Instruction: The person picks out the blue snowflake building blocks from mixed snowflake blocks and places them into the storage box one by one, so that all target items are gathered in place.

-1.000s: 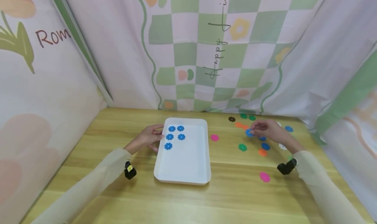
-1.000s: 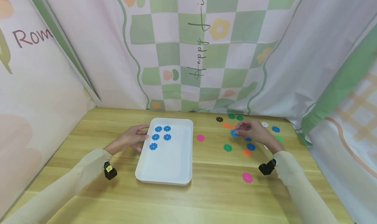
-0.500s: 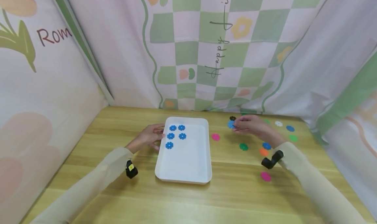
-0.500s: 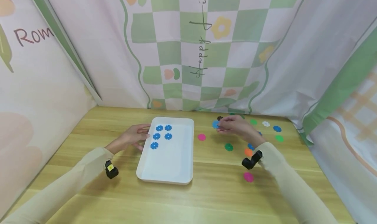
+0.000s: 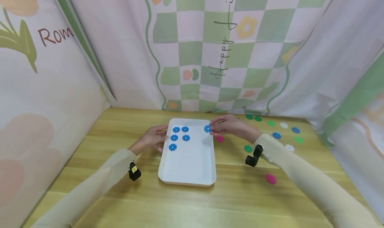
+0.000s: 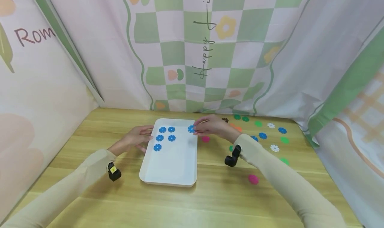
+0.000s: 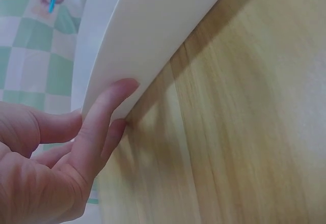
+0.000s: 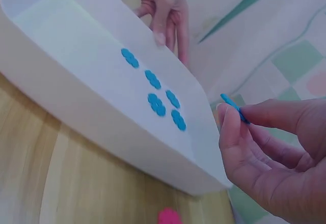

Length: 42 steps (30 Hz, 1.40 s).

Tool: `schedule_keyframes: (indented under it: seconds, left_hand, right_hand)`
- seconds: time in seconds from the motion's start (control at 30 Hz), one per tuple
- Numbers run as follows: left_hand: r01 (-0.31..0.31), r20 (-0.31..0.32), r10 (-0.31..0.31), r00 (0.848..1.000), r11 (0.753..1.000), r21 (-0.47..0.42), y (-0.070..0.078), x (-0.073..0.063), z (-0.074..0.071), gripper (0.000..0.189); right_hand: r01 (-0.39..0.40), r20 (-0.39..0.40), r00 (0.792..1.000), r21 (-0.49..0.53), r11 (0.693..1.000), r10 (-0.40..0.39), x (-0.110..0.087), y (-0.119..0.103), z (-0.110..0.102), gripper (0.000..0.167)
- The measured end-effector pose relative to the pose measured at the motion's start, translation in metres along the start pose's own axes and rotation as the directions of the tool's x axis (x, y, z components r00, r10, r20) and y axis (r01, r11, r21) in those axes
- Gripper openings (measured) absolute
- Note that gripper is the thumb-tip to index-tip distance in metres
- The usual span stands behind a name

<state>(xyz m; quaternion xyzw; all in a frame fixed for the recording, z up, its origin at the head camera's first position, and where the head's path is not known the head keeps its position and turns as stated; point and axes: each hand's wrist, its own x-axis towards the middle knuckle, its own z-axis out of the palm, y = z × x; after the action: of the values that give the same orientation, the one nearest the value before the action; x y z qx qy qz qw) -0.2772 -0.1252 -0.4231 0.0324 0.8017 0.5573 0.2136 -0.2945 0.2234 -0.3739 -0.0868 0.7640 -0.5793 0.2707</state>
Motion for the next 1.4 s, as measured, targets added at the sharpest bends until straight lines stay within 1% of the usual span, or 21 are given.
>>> schedule_keyframes:
  seconds: [0.13,0.27,0.43,0.53,0.67,0.8,0.87,0.97,1.03,1.13,1.27,1.4]
  left_hand:
    - [-0.006,-0.005,0.006,1.000,1.000,0.018,0.000,0.000,0.000,0.059]
    - [-0.004,-0.006,0.004,1.000,1.000,0.024,0.001,0.000,-0.001,0.061]
    - [-0.002,0.011,0.002,1.000,1.000,0.008,0.000,0.000,-0.001,0.063]
    - [-0.004,0.021,0.004,1.000,1.000,0.000,-0.001,0.001,-0.002,0.063]
    - [-0.001,0.023,0.001,1.000,1.000,-0.004,-0.001,0.000,-0.001,0.064]
    - [0.003,0.018,-0.003,1.000,1.000,-0.003,0.000,0.000,0.000,0.063]
    - [0.004,0.014,-0.004,1.000,1.000,-0.003,0.000,0.000,0.000,0.063]
    - [0.001,0.010,-0.001,1.000,1.000,-0.002,0.001,-0.001,-0.001,0.063]
    - [-0.001,0.009,0.001,1.000,1.000,-0.006,0.001,-0.002,-0.002,0.063]
    - [-0.014,0.012,0.014,1.000,1.000,-0.009,0.001,-0.003,-0.003,0.063]
    - [-0.024,0.013,0.024,1.000,1.000,-0.013,0.002,-0.004,-0.003,0.063]
    - [-0.022,0.008,0.022,1.000,1.000,-0.011,0.002,-0.003,-0.002,0.063]
  right_hand:
    - [-0.011,0.010,1.000,-0.004,1.000,0.011,0.017,-0.007,0.022,0.030]
    - [-0.020,0.022,1.000,-0.059,0.998,0.021,0.035,-0.008,0.045,0.028]
    - [-0.045,0.046,0.998,-0.143,0.989,0.052,0.054,-0.005,0.070,0.021]
    - [-0.068,0.044,0.996,-0.194,0.979,0.078,0.060,-0.003,0.081,0.016]
    - [-0.103,0.044,0.992,-0.247,0.963,0.118,0.064,-0.003,0.091,0.014]
    - [-0.139,0.031,0.988,-0.273,0.952,0.153,0.066,0.000,0.096,0.009]
    - [-0.142,0.025,0.987,-0.293,0.946,0.156,0.066,0.002,0.097,0.008]
    - [-0.121,0.020,0.990,-0.360,0.925,0.137,0.067,0.002,0.100,0.010]
    - [-0.106,0.011,0.992,-0.414,0.904,0.122,0.067,0.002,0.102,0.011]
    - [-0.098,-0.013,0.994,-0.497,0.862,0.105,0.066,0.000,0.106,0.014]
    - [-0.083,-0.025,0.996,-0.561,0.823,0.083,0.062,-0.005,0.107,0.015]
    - [-0.035,-0.019,0.999,-0.599,0.800,0.029,0.058,-0.010,0.100,0.013]
